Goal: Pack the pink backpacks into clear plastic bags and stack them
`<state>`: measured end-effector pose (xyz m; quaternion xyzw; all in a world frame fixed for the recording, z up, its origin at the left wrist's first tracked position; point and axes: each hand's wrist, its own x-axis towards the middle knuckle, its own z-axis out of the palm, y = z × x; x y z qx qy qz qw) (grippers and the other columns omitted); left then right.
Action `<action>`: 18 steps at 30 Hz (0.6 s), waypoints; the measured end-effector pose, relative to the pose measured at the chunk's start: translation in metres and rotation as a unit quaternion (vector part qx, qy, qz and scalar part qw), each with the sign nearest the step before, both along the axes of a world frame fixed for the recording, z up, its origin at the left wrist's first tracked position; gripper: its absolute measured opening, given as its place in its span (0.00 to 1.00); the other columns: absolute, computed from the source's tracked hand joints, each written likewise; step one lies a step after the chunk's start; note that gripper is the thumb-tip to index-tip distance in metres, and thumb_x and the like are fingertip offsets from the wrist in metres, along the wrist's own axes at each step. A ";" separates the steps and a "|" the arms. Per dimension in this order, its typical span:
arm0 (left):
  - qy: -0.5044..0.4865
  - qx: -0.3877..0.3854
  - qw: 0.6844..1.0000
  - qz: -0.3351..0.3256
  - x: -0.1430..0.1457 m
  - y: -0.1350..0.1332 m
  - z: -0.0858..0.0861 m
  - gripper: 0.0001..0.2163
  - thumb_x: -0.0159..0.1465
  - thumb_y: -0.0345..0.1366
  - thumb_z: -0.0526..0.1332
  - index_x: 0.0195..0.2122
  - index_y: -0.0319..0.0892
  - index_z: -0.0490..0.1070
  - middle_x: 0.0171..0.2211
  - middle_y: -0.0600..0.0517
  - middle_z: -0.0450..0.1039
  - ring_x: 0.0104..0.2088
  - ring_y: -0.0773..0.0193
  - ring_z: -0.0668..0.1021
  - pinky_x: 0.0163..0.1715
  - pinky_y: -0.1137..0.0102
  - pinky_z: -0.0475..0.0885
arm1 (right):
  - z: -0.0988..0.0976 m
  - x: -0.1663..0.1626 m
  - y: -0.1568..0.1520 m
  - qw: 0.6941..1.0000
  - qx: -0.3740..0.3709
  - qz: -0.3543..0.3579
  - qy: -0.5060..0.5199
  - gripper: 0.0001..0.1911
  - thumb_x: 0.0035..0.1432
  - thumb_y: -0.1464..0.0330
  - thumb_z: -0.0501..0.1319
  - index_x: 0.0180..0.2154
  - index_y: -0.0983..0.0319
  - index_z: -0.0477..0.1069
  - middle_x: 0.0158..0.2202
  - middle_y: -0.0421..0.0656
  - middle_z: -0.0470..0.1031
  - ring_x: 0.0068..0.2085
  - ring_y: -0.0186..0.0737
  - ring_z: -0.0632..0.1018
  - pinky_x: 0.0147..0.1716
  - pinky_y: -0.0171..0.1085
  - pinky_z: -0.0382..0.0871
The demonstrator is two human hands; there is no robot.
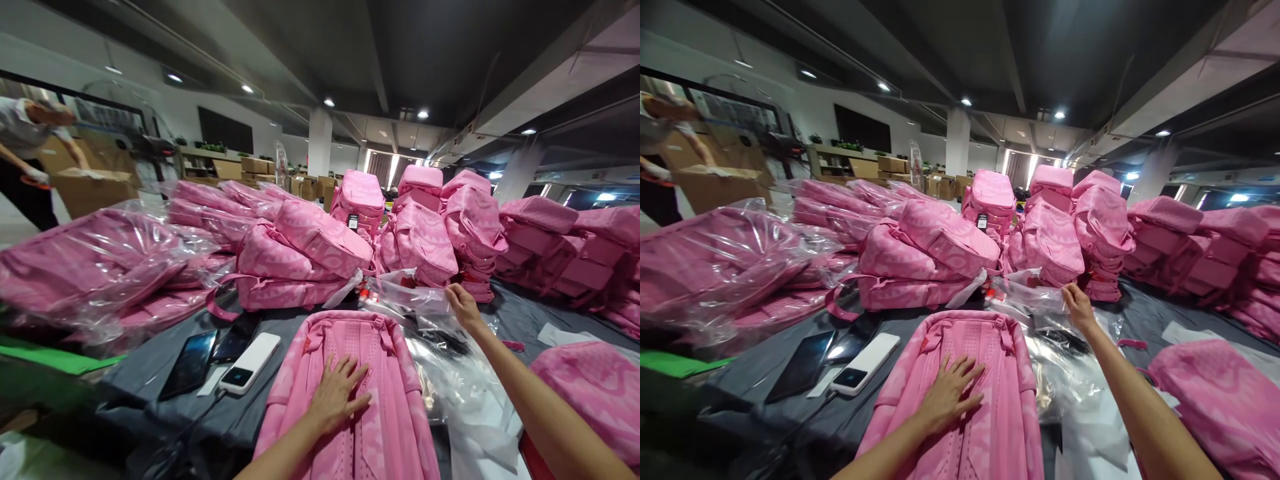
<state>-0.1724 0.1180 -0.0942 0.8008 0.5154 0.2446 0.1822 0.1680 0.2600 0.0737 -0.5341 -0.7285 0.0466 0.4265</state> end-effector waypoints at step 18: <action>-0.588 -0.407 0.689 0.117 0.086 0.010 0.057 0.16 0.58 0.46 0.70 0.33 0.37 0.74 0.34 0.45 0.80 0.29 0.64 0.80 0.26 0.73 0.68 | -0.058 0.037 -0.161 0.946 0.065 0.109 -0.299 0.17 0.73 0.61 0.50 0.42 0.56 0.76 0.44 0.48 0.79 0.42 0.46 0.80 0.42 0.44 0.73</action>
